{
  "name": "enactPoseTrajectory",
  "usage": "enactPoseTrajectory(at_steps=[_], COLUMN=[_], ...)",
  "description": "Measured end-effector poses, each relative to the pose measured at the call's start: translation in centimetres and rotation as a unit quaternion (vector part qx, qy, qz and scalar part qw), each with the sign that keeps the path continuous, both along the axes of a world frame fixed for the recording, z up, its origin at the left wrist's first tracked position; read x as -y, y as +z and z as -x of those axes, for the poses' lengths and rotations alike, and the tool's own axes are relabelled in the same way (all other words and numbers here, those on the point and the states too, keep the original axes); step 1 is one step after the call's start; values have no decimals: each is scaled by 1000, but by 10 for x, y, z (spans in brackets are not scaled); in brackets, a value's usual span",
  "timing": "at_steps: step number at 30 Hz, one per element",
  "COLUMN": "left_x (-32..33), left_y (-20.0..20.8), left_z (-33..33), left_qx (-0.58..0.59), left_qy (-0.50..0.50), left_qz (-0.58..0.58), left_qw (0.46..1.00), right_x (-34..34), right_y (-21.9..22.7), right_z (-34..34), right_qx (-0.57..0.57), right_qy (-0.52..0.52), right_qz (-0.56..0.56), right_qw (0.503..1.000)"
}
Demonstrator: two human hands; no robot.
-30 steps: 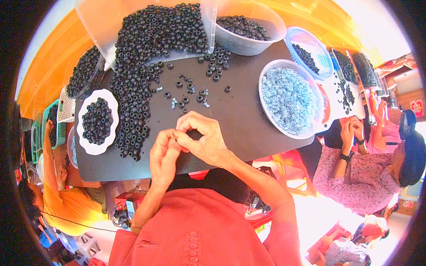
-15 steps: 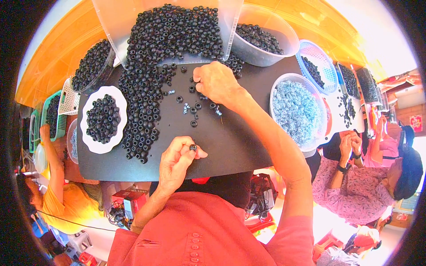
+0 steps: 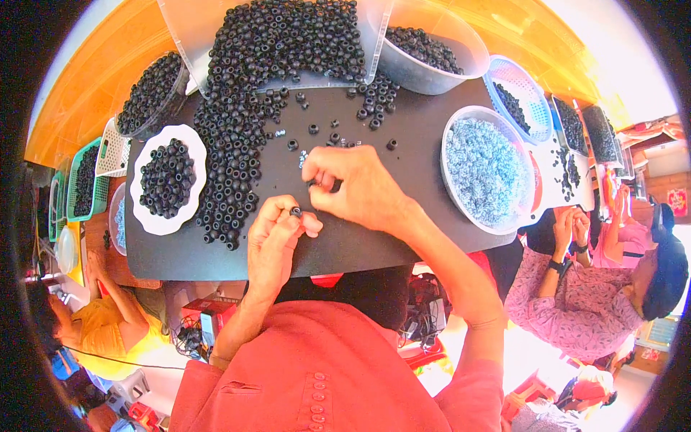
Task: The person picks up small springs and black plastic rings from the table and inserts the springs into the center holes of the rings by hand.
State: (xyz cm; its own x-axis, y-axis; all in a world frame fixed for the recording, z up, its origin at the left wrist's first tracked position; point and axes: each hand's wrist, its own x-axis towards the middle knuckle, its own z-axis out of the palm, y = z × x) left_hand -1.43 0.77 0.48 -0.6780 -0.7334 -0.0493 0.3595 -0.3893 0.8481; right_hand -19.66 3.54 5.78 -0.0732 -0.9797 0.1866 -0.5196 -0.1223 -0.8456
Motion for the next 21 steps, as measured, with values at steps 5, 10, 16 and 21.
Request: enactPoseTrajectory(at_steps=[5,10,16,21], left_x=[0,0,-2,-5], left_y=[0,-1,0,9], left_z=[2,2,3,3], left_qx=[-1,-2,34,48], left_qy=[12,1,3,14], left_qz=[7,6,27,49], left_qw=[1000,1000,999,998], right_x=[-20,-30,-28,-27], right_y=[-5,-25,-17,-7], right_z=[-12,-18,-21,-21], right_qx=[82,201,231,222], right_qy=[28,10,-15,-22], right_qz=[-13,-13,26,-53], right_qw=[996,979,973,973])
